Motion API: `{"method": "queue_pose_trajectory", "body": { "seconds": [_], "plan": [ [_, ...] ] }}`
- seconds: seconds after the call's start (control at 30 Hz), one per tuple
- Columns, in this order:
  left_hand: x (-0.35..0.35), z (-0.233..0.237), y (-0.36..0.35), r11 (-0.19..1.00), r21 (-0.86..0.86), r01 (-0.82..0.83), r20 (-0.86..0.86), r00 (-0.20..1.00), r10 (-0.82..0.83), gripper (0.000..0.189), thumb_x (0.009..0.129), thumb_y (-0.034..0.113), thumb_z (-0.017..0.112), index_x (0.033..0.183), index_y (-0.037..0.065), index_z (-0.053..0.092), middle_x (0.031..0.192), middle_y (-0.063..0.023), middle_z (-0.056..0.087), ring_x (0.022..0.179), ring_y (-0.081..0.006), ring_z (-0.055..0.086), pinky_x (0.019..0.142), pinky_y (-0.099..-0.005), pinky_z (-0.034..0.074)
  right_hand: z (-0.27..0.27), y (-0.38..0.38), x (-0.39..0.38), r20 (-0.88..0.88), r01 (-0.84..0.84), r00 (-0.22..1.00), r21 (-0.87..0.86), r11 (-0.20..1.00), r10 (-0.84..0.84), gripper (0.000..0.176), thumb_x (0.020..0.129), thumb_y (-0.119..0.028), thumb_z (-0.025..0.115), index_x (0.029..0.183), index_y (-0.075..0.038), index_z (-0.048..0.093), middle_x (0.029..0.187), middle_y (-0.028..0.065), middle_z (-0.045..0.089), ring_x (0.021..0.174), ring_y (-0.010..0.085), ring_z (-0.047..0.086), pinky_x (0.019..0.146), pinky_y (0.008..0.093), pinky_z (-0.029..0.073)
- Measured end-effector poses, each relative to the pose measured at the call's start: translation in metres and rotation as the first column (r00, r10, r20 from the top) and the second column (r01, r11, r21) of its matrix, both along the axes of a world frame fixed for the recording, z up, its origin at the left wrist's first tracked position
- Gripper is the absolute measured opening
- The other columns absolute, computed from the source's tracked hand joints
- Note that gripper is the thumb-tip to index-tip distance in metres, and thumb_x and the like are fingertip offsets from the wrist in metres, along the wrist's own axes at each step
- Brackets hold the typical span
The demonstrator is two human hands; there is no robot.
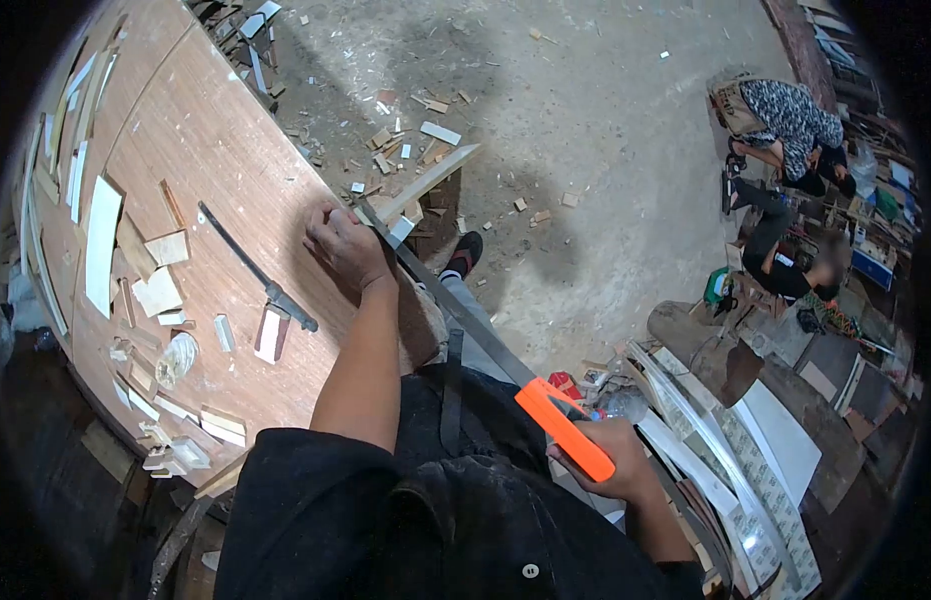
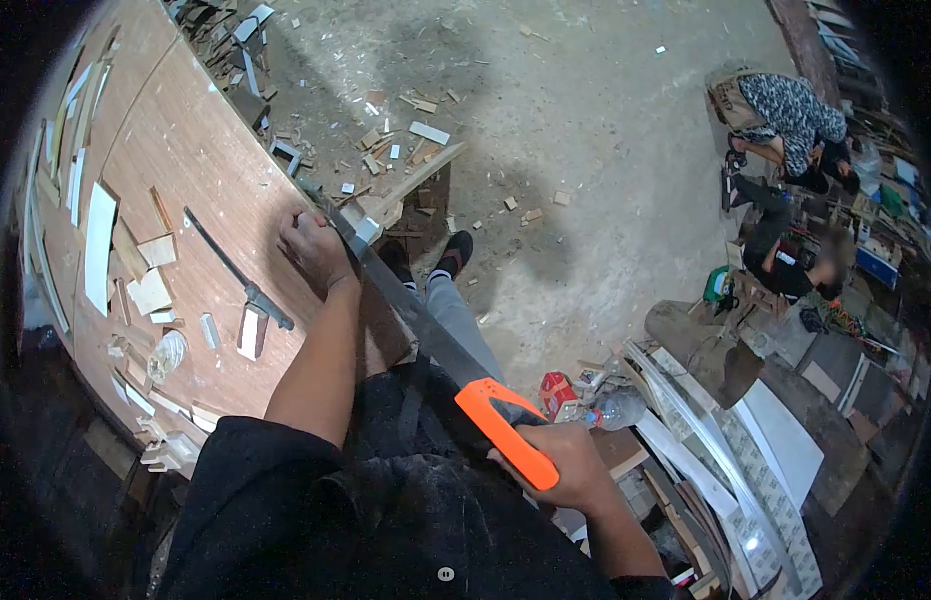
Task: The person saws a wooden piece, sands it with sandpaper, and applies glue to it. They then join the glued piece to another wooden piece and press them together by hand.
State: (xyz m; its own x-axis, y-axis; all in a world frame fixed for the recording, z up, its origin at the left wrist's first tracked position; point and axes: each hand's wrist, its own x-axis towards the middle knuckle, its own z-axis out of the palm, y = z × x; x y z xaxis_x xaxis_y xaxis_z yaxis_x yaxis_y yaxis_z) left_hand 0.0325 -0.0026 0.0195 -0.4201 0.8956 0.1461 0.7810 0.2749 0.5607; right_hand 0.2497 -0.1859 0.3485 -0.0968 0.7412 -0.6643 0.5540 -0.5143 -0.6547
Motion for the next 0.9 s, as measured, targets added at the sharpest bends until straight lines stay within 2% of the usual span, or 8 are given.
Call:
{"method": "queue_pose_trajectory", "body": {
  "seconds": [0.07,0.13,0.23,0.37,0.63,0.73,0.87,0.9],
  "plan": [
    [-0.002,-0.007,0.0,1.0,0.021,0.015,-0.002,1.0,-0.015,0.011,0.085,0.011,0.054,0.091,0.002,0.057,0.107,-0.0139,0.055,0.104,-0.0327,0.049,0.091,-0.0452,0.038,0.001,0.001,-0.003,0.009,-0.002,1.0,-0.002,1.0,0.002,0.021,0.082,-0.025,0.074,0.08,-0.006,0.064,0.064,0.0106,0.059,0.058,0.0307,0.061,0.053,0.0363,0.047],
    [-0.004,-0.006,-0.001,0.995,-0.002,0.098,-0.244,0.965,-0.096,0.01,0.085,0.011,0.055,0.089,0.002,0.057,0.107,-0.0127,0.055,0.106,-0.0313,0.048,0.092,-0.0454,0.038,0.007,0.008,-0.008,0.051,-0.006,0.999,-0.024,1.0,0.008,0.021,0.083,-0.026,0.073,0.083,-0.007,0.065,0.066,0.0113,0.061,0.061,0.0317,0.063,0.055,0.0374,0.048],
    [-0.008,-0.009,-0.001,0.993,-0.009,0.117,-0.092,0.989,-0.117,0.006,0.082,0.007,0.06,0.086,0.003,0.057,0.109,-0.0102,0.054,0.106,-0.0303,0.049,0.091,-0.0431,0.039,-0.034,0.002,-0.033,-0.043,0.045,0.998,0.06,0.997,-0.042,0.021,0.084,-0.026,0.071,0.087,-0.007,0.065,0.07,0.0129,0.063,0.065,0.0327,0.064,0.057,0.0379,0.049],
    [-0.012,-0.016,-0.001,0.984,0.036,0.174,-0.248,0.955,-0.16,0.002,0.087,0.008,0.054,0.088,0.007,0.053,0.107,-0.0093,0.054,0.109,-0.0318,0.052,0.098,-0.0505,0.037,-0.06,0.041,-0.061,-0.017,0.109,0.994,0.062,0.992,-0.109,0.016,0.085,-0.016,0.07,0.09,-0.003,0.065,0.073,0.015,0.063,0.063,0.033,0.063,0.055,0.0362,0.047],
    [-0.008,-0.009,-0.002,0.982,-0.003,0.189,-0.344,0.922,-0.179,0.005,0.086,0.009,0.058,0.084,0.01,0.054,0.108,-0.0075,0.054,0.113,-0.0323,0.053,0.095,-0.0561,0.04,-0.054,0.067,-0.065,-0.014,0.125,0.992,0.032,0.992,-0.124,0.016,0.085,-0.02,0.066,0.094,-0.007,0.063,0.074,0.0163,0.064,0.069,0.0374,0.063,0.059,0.043,0.05],
    [-0.006,-0.004,0.0,0.982,0.006,0.187,-0.313,0.933,-0.175,0.005,0.085,0.009,0.059,0.085,0.01,0.054,0.107,-0.0082,0.054,0.113,-0.0322,0.053,0.094,-0.0561,0.04,-0.05,0.074,-0.071,0.016,0.088,0.996,0.035,0.996,-0.089,0.016,0.086,-0.014,0.068,0.091,0.0,0.062,0.073,0.0162,0.063,0.065,0.0349,0.064,0.056,0.0368,0.048],
    [-0.013,-0.01,-0.003,0.97,0.006,0.243,-0.329,0.916,-0.228,0.007,0.084,0.009,0.06,0.087,0.01,0.054,0.106,-0.0083,0.054,0.111,-0.0323,0.053,0.094,-0.0556,0.04,-0.037,0.097,-0.069,0.02,0.07,0.997,-0.053,0.996,-0.069,0.017,0.086,-0.015,0.068,0.092,0.0,0.062,0.072,0.0162,0.063,0.065,0.0341,0.064,0.056,0.0369,0.048],
    [-0.012,-0.011,-0.003,0.976,0.014,0.219,-0.246,0.947,-0.209,0.007,0.084,0.009,0.06,0.087,0.01,0.054,0.106,-0.0079,0.054,0.112,-0.0326,0.053,0.095,-0.0558,0.04,-0.035,0.098,-0.07,0.017,0.062,0.998,-0.073,0.995,-0.061,0.019,0.087,-0.016,0.068,0.094,0.0,0.062,0.072,0.0163,0.063,0.065,0.0342,0.064,0.057,0.0369,0.048]
  ]
}}
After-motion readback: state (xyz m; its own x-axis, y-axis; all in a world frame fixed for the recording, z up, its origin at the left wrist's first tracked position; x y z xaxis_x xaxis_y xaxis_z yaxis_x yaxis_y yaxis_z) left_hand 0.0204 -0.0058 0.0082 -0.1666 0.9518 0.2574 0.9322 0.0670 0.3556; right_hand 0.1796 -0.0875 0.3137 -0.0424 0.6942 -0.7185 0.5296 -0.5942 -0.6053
